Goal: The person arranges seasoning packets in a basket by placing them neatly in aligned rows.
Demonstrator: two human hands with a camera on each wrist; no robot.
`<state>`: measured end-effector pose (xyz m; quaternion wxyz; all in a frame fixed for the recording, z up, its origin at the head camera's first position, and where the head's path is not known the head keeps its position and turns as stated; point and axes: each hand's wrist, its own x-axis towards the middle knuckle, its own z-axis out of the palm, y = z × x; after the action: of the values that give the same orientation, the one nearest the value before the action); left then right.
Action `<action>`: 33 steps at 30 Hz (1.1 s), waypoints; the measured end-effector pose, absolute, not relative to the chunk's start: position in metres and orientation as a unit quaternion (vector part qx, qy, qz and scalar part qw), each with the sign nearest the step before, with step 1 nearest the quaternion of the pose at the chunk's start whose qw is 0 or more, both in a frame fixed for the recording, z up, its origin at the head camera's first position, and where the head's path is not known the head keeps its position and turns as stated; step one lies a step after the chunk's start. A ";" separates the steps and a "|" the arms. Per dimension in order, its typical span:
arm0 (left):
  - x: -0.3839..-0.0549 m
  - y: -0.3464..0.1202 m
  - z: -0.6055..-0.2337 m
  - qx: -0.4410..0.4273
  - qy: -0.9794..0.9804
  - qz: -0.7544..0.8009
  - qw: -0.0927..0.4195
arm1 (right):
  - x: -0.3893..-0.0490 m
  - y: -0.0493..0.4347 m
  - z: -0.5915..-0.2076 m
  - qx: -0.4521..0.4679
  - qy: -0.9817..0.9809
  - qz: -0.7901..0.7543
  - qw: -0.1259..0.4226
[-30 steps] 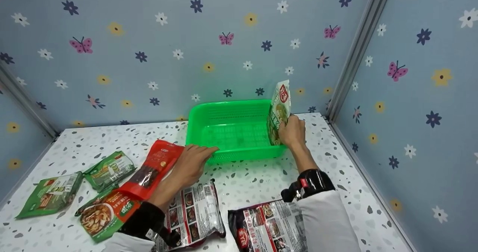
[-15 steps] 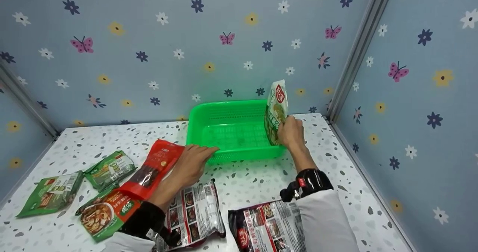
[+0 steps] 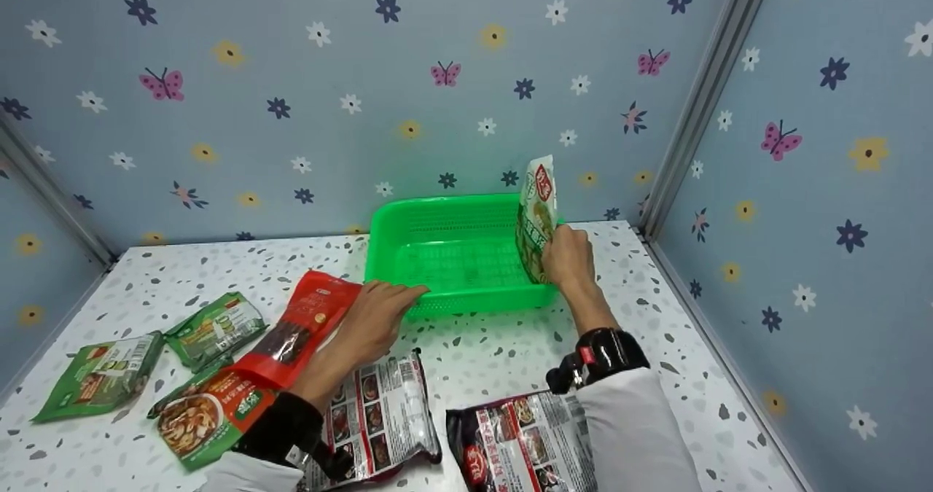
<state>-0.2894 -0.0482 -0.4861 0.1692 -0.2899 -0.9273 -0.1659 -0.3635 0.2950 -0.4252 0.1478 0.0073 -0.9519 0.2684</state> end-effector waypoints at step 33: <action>-0.290 -0.048 -0.487 -0.292 -0.925 -0.165 0.176 | -0.360 0.307 -0.426 -0.026 -0.932 0.341 0.123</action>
<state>-0.2900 -0.0485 -0.4867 0.1763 -0.2915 -0.9255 -0.1655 -0.3598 0.3066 -0.4262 0.1233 -0.0259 -0.9318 0.3405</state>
